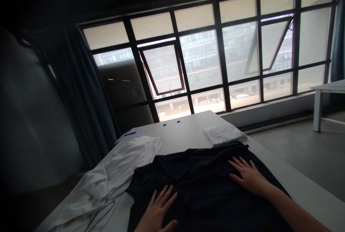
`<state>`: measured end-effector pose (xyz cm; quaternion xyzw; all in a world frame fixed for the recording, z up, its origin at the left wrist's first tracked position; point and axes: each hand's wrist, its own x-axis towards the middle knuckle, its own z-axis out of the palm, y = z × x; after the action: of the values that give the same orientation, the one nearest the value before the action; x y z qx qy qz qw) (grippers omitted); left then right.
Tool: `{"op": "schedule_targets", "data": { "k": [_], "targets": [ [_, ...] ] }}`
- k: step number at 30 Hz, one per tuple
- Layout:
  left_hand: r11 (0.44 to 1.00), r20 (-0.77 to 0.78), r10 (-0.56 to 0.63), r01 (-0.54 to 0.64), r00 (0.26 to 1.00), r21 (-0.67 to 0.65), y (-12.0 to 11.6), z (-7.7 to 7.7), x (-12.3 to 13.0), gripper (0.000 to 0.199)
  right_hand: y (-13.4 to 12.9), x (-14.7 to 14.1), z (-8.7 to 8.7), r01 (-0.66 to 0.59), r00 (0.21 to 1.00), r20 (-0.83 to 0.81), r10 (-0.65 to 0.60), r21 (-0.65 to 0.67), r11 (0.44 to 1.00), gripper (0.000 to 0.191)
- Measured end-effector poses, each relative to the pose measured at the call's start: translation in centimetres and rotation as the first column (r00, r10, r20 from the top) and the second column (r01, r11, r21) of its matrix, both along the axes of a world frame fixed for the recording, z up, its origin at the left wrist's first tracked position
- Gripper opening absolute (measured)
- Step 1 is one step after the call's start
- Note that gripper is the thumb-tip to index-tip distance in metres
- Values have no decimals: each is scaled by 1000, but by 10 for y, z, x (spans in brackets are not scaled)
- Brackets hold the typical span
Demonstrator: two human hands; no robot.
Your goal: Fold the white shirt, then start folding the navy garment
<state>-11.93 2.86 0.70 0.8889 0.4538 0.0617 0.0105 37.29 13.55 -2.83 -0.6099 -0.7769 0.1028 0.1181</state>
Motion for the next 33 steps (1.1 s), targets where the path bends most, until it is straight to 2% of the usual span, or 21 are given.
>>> {"op": "schedule_targets", "data": {
  "k": [4,7,9,11,13,15,18,21,23,27,30,33],
  "targets": [
    [1000,-2,12,-12,1000,9,-2,0,1,79,-1,0,0,27,1000,-5,-26,51,998,77],
    [1000,4,24,-24,1000,-1,-4,2,4,78,-17,-12,19,23,1000,-12,-22,134,991,61],
    [1000,0,28,-28,1000,-3,-6,7,6,79,-38,-30,40,-70,995,-51,81,195,978,46],
    [1000,-5,4,-4,1000,24,-8,13,9,80,-66,-58,57,-218,964,-107,242,197,956,31],
    [996,-16,-60,61,998,70,-12,19,14,77,-92,-92,61,-350,916,-140,377,185,918,28],
    [985,-31,-120,123,992,120,-15,20,20,61,-109,-126,46,-469,859,-109,501,227,854,31],
    [955,-80,-208,220,975,200,-20,9,33,27,-113,-163,4,-645,749,108,653,343,683,25],
    [906,-148,-301,331,942,265,-20,-9,47,21,-105,-175,-24,-651,748,204,632,409,639,20],
    [903,-162,-287,323,944,283,-17,-18,57,20,-102,-174,-26,-648,749,190,634,409,642,15],
    [914,-135,-239,269,962,304,-8,-27,73,26,-110,-161,-5,-635,763,140,632,348,690,11],
    [938,-3,-195,187,981,292,-6,-23,79,22,-118,-147,17,-585,808,109,579,257,769,25],
    [974,138,-150,123,979,190,-9,-11,79,15,-118,-130,44,-502,864,96,494,230,834,38]
  ]
}}
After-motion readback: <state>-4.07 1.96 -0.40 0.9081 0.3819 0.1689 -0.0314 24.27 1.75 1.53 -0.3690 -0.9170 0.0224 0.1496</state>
